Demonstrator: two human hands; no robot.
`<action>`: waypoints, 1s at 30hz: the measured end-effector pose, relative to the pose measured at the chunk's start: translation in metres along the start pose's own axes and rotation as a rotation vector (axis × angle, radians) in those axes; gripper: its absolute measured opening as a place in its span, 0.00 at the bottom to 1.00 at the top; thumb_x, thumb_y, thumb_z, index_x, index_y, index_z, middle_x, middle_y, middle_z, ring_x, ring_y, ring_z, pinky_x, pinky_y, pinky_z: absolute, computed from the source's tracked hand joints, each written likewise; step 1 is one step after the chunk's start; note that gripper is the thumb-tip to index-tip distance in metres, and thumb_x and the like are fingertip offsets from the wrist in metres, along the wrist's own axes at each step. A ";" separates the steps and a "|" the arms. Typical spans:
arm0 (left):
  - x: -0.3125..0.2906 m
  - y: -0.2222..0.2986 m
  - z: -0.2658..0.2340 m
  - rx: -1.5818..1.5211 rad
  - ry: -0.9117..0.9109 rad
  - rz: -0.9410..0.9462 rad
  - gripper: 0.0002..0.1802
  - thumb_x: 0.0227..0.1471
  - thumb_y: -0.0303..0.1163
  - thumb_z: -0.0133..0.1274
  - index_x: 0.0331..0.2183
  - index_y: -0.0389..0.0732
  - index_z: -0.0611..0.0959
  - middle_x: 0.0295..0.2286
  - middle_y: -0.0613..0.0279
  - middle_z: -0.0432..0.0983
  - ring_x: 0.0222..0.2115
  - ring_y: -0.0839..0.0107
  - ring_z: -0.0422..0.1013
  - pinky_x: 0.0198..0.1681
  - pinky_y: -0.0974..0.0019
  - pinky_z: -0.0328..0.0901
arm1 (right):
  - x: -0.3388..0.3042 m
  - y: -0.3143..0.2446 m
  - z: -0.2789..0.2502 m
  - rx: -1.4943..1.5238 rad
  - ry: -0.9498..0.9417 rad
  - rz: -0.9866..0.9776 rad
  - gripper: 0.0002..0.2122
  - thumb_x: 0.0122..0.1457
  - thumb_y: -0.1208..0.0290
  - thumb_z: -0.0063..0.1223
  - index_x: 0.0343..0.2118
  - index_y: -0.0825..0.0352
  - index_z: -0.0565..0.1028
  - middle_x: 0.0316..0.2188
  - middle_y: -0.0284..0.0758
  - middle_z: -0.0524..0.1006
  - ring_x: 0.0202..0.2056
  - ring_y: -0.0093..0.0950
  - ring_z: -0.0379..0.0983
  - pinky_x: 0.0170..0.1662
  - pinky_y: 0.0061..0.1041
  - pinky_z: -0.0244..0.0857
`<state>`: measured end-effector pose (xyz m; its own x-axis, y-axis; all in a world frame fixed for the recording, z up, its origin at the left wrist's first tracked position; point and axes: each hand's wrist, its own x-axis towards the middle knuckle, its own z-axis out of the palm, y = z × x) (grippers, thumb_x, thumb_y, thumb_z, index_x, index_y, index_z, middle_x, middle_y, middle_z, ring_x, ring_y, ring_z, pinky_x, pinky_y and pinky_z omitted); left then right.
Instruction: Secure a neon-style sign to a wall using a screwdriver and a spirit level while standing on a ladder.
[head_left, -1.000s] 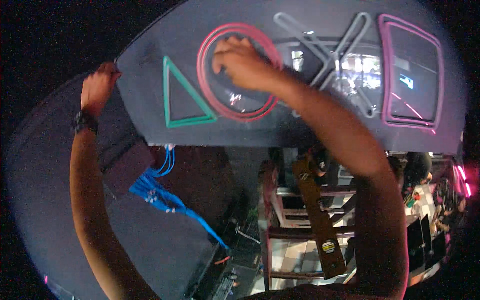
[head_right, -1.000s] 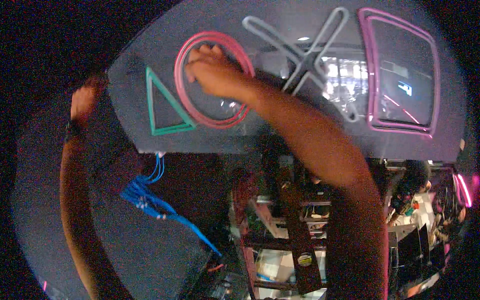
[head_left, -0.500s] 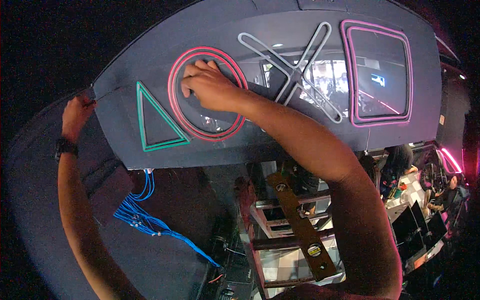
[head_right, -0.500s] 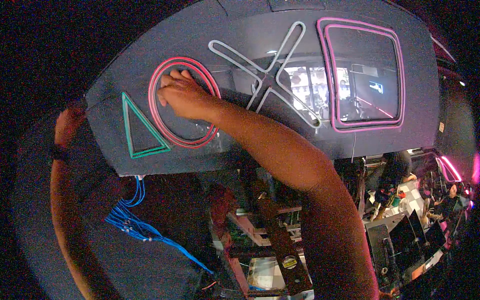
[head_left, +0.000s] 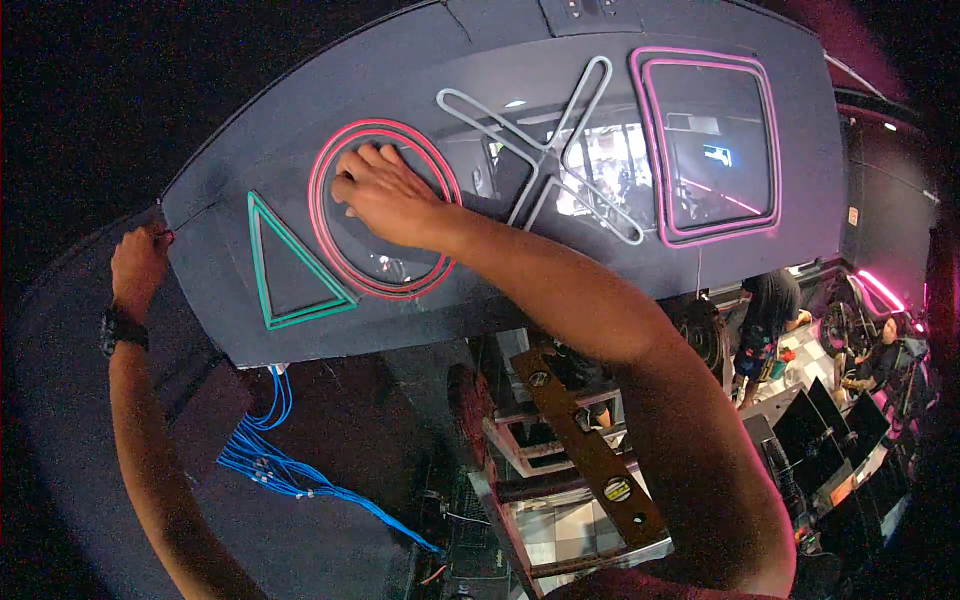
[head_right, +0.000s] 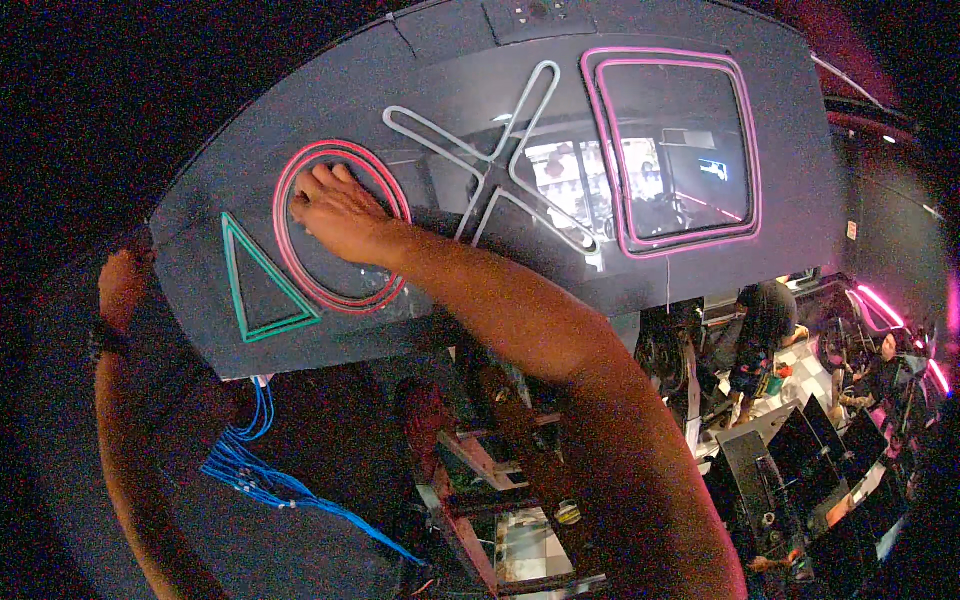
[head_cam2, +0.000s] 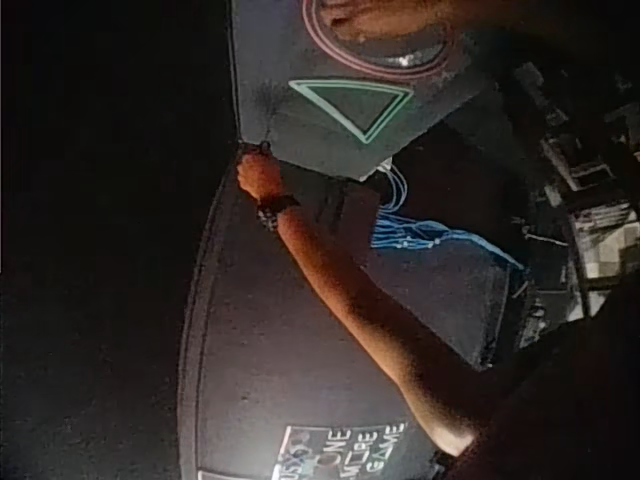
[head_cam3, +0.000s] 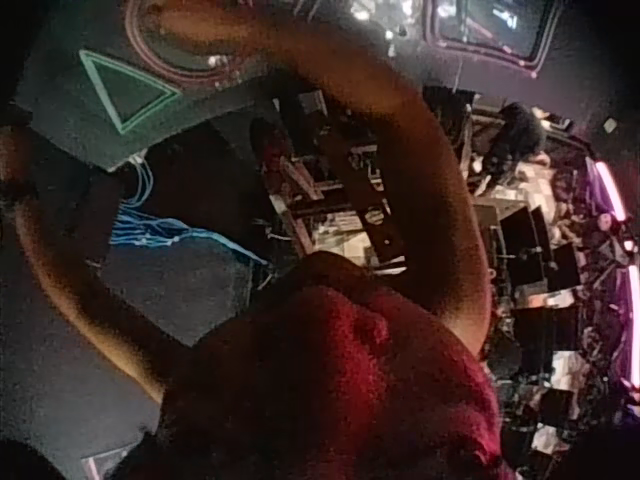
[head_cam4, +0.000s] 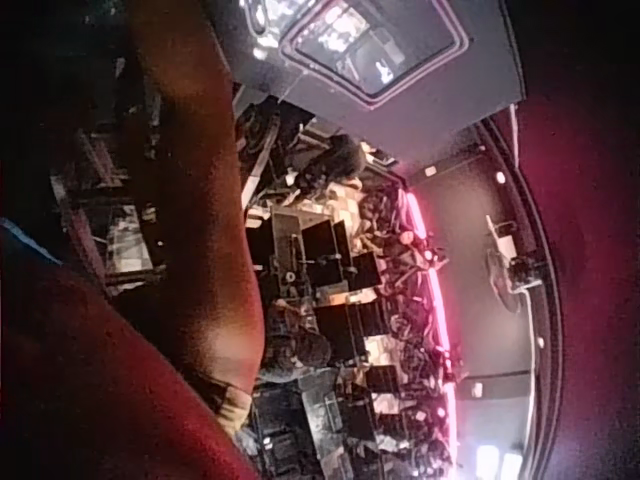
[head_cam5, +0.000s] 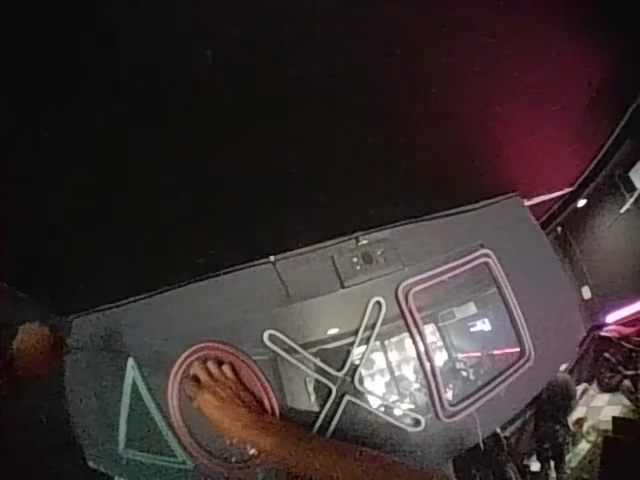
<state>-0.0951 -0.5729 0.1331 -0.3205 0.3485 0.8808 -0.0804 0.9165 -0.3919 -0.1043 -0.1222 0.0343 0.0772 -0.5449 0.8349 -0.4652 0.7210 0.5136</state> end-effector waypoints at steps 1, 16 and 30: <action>0.000 0.004 0.000 -0.061 0.063 0.038 0.14 0.60 0.42 0.57 0.38 0.41 0.83 0.34 0.47 0.82 0.35 0.42 0.78 0.36 0.43 0.71 | -0.001 0.001 0.000 -0.030 0.030 0.005 0.13 0.50 0.69 0.66 0.39 0.62 0.78 0.45 0.35 0.72 0.50 0.37 0.66 0.51 0.39 0.58; -0.030 -0.020 0.017 0.392 0.088 0.171 0.12 0.61 0.39 0.54 0.39 0.40 0.82 0.30 0.48 0.82 0.34 0.49 0.80 0.35 0.46 0.72 | 0.015 -0.009 0.009 -0.049 0.064 0.020 0.18 0.52 0.66 0.66 0.46 0.64 0.77 0.50 0.36 0.72 0.52 0.38 0.66 0.51 0.42 0.59; 0.009 -0.044 0.021 -0.337 -0.182 0.203 0.16 0.60 0.42 0.56 0.44 0.44 0.88 0.36 0.48 0.84 0.37 0.49 0.80 0.39 0.55 0.73 | 0.007 0.004 0.011 -0.106 0.022 -0.014 0.19 0.53 0.67 0.66 0.49 0.62 0.78 0.52 0.37 0.71 0.55 0.39 0.67 0.53 0.43 0.60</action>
<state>-0.1143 -0.6142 0.1524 -0.4612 0.5160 0.7218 0.3043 0.8562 -0.4176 -0.1154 -0.1281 0.0395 0.1028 -0.5469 0.8309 -0.3686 0.7549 0.5425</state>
